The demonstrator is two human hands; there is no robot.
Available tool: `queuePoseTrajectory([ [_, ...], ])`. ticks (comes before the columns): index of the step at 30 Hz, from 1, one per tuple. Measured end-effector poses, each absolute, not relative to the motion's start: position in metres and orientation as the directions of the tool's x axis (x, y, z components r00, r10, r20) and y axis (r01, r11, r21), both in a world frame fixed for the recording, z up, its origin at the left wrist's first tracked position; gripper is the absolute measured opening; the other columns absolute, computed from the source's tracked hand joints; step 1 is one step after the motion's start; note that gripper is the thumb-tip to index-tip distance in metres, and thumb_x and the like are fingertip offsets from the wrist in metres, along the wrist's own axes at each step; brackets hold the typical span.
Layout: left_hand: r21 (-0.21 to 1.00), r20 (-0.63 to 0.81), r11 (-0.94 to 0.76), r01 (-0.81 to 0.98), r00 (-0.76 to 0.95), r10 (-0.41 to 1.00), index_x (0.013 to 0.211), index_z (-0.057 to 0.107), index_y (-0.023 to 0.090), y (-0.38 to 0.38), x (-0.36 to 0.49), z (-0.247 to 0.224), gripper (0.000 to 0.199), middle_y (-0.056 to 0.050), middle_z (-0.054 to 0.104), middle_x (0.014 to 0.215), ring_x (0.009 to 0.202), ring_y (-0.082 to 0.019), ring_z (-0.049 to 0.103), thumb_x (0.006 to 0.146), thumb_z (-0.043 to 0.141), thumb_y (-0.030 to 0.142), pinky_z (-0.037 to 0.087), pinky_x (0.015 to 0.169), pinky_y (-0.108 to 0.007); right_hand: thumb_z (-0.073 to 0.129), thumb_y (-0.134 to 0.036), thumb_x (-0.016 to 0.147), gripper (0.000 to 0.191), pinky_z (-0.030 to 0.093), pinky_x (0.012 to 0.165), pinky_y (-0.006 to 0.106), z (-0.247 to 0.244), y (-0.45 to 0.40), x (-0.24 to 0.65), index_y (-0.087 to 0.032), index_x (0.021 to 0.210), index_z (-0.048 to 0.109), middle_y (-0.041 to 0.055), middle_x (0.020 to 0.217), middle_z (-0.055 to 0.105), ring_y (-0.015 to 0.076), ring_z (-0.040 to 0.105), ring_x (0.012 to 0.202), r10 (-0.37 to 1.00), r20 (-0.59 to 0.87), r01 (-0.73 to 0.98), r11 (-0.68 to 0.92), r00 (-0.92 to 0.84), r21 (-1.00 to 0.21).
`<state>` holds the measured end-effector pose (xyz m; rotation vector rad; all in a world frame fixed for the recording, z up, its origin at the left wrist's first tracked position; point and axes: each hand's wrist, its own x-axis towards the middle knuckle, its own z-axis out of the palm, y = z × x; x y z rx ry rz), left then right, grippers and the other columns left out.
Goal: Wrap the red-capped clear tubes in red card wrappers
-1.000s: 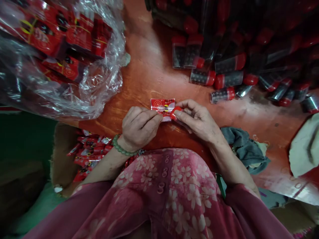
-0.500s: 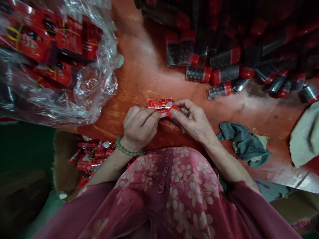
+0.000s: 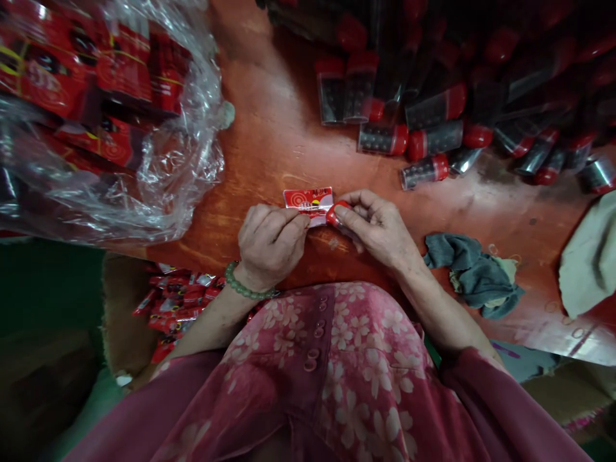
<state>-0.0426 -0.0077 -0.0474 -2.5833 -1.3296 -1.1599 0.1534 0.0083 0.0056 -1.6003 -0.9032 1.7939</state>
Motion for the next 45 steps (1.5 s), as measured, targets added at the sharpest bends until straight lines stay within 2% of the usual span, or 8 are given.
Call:
queuePoseTrajectory([
  [14, 0.239, 0.649, -0.677, 0.696, 0.404, 0.645, 0.095, 0.065, 0.016, -0.008, -0.043, -0.044, 0.008, -0.006, 0.073, 0.084, 0.074, -0.017, 0.057, 0.09, 0.064, 0.009, 0.038, 0.067, -0.033, 0.084, -0.051, 0.076, 0.042, 0.026, 0.034, 0.019, 0.003, 0.008, 0.155, -0.017, 0.093, 0.066, -0.0035, 0.065, 0.065, 0.0037, 0.042, 0.041, 0.723, -0.653, 0.007, -0.669, -0.224, -0.743],
  [28, 0.204, 0.698, -0.682, 0.703, 0.384, 0.604, 0.094, 0.069, 0.019, -0.014, -0.042, -0.038, 0.008, -0.004, 0.074, 0.084, 0.079, -0.016, 0.062, 0.09, 0.065, 0.013, 0.042, 0.071, -0.031, 0.089, -0.043, 0.071, 0.049, 0.039, 0.039, 0.019, 0.017, 0.008, 0.154, -0.019, 0.106, 0.065, -0.0037, 0.075, 0.067, 0.0049, 0.047, 0.048, 0.721, -0.618, 0.005, -0.649, -0.313, -0.76],
  [32, 0.452, 0.464, -0.57, 0.687, 0.365, 0.808, 0.121, 0.066, 0.018, -0.018, -0.051, -0.025, 0.033, -0.013, 0.075, 0.112, 0.102, -0.024, 0.068, 0.095, 0.064, 0.038, 0.052, 0.085, -0.038, 0.087, -0.044, 0.074, 0.046, 0.041, 0.043, 0.019, 0.019, 0.007, 0.156, -0.021, 0.109, 0.068, -0.0006, 0.088, 0.072, 0.0052, 0.05, 0.051, 0.772, -0.581, 0.098, -0.578, -0.256, -0.81],
  [34, 0.634, 0.315, -0.488, 0.6, 0.377, 0.871, 0.138, 0.056, 0.016, -0.016, -0.059, -0.015, 0.059, -0.017, 0.068, 0.131, 0.12, -0.028, 0.064, 0.095, 0.06, 0.056, 0.053, 0.098, -0.044, 0.086, -0.042, 0.076, 0.044, 0.048, 0.051, 0.02, 0.021, 0.006, 0.159, -0.022, 0.111, 0.07, 0.0, 0.09, 0.073, 0.0083, 0.058, 0.059, 0.793, -0.543, 0.155, -0.521, -0.275, -0.839],
  [36, 0.748, 0.214, -0.413, 0.52, 0.4, 0.891, 0.144, 0.052, 0.015, -0.01, -0.066, -0.007, 0.066, -0.018, 0.064, 0.138, 0.128, -0.028, 0.06, 0.095, 0.056, 0.06, 0.051, 0.105, -0.045, 0.085, -0.038, 0.077, 0.04, 0.054, 0.064, 0.023, 0.024, 0.006, 0.162, -0.021, 0.112, 0.071, 0.0005, 0.093, 0.074, 0.0116, 0.065, 0.071, 0.803, -0.495, 0.2, -0.453, -0.333, -0.869],
  [39, 0.841, 0.079, -0.317, 0.439, 0.48, 0.874, 0.126, 0.067, 0.013, 0.003, -0.069, -0.002, 0.047, -0.014, 0.074, 0.118, 0.108, -0.023, 0.068, 0.101, 0.05, 0.05, 0.053, 0.096, -0.038, 0.081, -0.034, 0.082, 0.035, 0.056, 0.08, 0.026, 0.028, 0.006, 0.164, -0.02, 0.113, 0.072, 0.0007, 0.102, 0.075, 0.013, 0.069, 0.084, 0.802, -0.411, 0.228, -0.344, -0.434, -0.911],
  [42, 0.931, -0.119, -0.122, 0.345, 0.601, 0.79, 0.097, 0.075, 0.013, 0.013, -0.068, -0.002, 0.038, -0.005, 0.075, 0.085, 0.076, -0.014, 0.066, 0.101, 0.051, 0.042, 0.051, 0.074, -0.026, 0.077, -0.034, 0.086, 0.031, 0.056, 0.079, 0.027, 0.029, 0.007, 0.166, -0.021, 0.113, 0.073, 0.0003, 0.1, 0.075, 0.0135, 0.068, 0.083, 0.785, -0.357, 0.266, -0.252, -0.506, -0.931],
  [45, 0.954, -0.234, 0.054, 0.295, 0.62, 0.749, 0.084, 0.074, 0.013, 0.014, -0.067, -0.002, 0.036, 0.0, 0.068, 0.07, 0.062, -0.01, 0.057, 0.099, 0.054, 0.04, 0.042, 0.061, -0.021, 0.079, -0.034, 0.084, 0.034, 0.057, 0.075, 0.028, 0.027, 0.009, 0.168, -0.022, 0.114, 0.072, 0.0007, 0.098, 0.075, 0.0141, 0.067, 0.079, 0.775, -0.352, 0.296, -0.222, -0.524, -0.929],
])
